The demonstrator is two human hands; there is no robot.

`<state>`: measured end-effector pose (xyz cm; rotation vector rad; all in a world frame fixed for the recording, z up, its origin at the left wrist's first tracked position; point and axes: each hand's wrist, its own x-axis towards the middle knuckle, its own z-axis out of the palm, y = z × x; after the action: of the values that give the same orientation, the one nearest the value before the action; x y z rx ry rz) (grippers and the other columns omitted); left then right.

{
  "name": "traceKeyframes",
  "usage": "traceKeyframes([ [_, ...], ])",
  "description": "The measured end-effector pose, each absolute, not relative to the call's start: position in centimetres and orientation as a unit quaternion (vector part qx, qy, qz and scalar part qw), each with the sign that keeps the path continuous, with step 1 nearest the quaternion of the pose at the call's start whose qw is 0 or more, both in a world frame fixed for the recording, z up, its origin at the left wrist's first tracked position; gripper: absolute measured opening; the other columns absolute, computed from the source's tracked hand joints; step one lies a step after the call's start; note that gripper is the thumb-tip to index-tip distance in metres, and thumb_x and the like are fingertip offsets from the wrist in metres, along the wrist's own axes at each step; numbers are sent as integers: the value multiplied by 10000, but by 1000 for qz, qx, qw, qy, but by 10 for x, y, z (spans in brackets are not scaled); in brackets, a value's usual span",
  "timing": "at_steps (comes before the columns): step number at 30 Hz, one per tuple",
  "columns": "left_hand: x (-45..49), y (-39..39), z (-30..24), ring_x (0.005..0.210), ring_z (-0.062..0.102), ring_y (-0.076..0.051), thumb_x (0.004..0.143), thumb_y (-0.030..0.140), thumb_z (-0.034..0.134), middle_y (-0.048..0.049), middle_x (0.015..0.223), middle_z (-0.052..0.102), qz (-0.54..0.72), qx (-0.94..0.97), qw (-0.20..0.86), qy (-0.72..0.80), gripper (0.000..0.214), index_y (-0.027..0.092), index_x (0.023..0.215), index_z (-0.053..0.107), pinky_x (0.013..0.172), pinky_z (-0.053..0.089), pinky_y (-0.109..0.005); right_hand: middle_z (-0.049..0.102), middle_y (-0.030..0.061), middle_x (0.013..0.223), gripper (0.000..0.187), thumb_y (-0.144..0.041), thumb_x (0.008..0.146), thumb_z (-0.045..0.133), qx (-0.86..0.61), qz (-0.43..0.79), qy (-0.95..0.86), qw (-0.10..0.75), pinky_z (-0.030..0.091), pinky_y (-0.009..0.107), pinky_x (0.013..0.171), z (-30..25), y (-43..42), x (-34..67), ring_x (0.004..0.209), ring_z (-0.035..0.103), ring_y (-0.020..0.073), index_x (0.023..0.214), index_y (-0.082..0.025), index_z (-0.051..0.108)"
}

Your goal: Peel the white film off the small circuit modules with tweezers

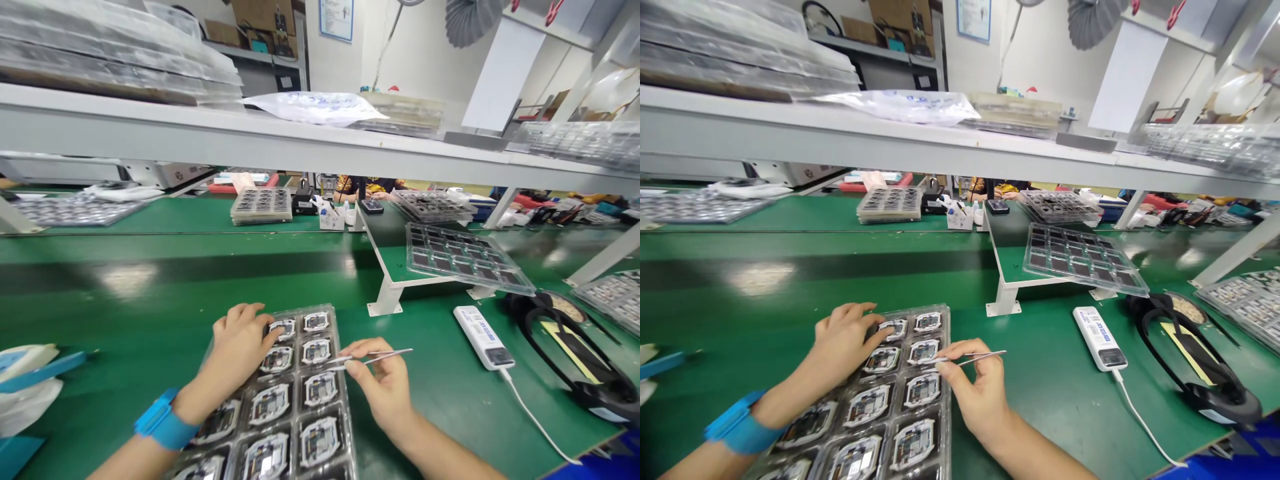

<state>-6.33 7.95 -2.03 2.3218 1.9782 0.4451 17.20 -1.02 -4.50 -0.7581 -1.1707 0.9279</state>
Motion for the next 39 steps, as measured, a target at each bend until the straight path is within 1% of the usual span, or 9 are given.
traceKeyframes([
  [5,-62,82,-13,1145,555,-435,773,354,589,-185,1065,722,178,744,84,638,191,190,789,685,888,464,-528,791,35,867,74,-233,825,785,-339,410,-514,673,588,315,802,-43,-11,172,843,754,190,866,-230,723],
  [8,-53,65,-2,906,644,-290,820,400,534,-79,886,719,210,749,147,611,192,225,811,613,804,507,-393,794,34,847,118,-265,788,822,-336,424,-489,685,599,317,786,-40,-12,171,826,760,194,840,-229,722],
  [12,-25,26,8,505,525,-144,813,518,588,54,653,584,303,637,466,534,295,238,902,557,480,418,-249,787,27,824,191,-312,724,873,-335,451,-439,701,609,302,745,-36,-14,169,802,757,188,783,-229,711],
  [16,-2,-4,8,496,540,-125,724,521,706,65,651,586,309,496,613,533,455,211,1051,640,456,370,-229,785,17,780,213,-331,727,870,-351,490,-415,681,609,299,726,-37,-14,168,756,752,180,765,-225,690],
  [20,4,-13,2,629,602,-149,759,475,710,-24,897,718,343,435,648,523,373,203,1015,722,593,479,-283,786,17,786,187,-318,749,850,-370,488,-430,663,600,311,747,-40,-15,167,773,751,185,775,-222,692],
  [24,1,-16,-4,603,558,-138,810,484,680,-24,927,725,357,430,656,507,368,215,1053,740,696,519,-327,782,16,804,162,-305,759,840,-379,464,-442,668,595,320,762,-41,-15,166,795,747,188,782,-226,700],
  [30,0,-18,-8,680,541,-150,838,481,668,-51,1095,720,356,445,648,506,329,222,1015,767,624,490,-275,789,32,794,186,-333,757,840,-385,474,-452,650,597,342,764,-42,-15,165,780,748,201,776,-218,695],
  [34,0,-16,-8,852,582,-203,849,498,657,-54,1090,721,350,456,647,502,319,240,991,778,605,479,-242,792,26,770,186,-347,763,837,-368,483,-460,649,597,335,736,-39,-14,164,758,744,195,756,-227,695],
  [39,2,-13,-3,789,570,-195,766,513,711,-33,917,721,342,431,649,524,314,240,904,784,554,471,-224,808,19,779,96,-300,817,799,-328,393,-561,650,563,410,791,-34,-15,167,750,749,218,786,-265,714],
])
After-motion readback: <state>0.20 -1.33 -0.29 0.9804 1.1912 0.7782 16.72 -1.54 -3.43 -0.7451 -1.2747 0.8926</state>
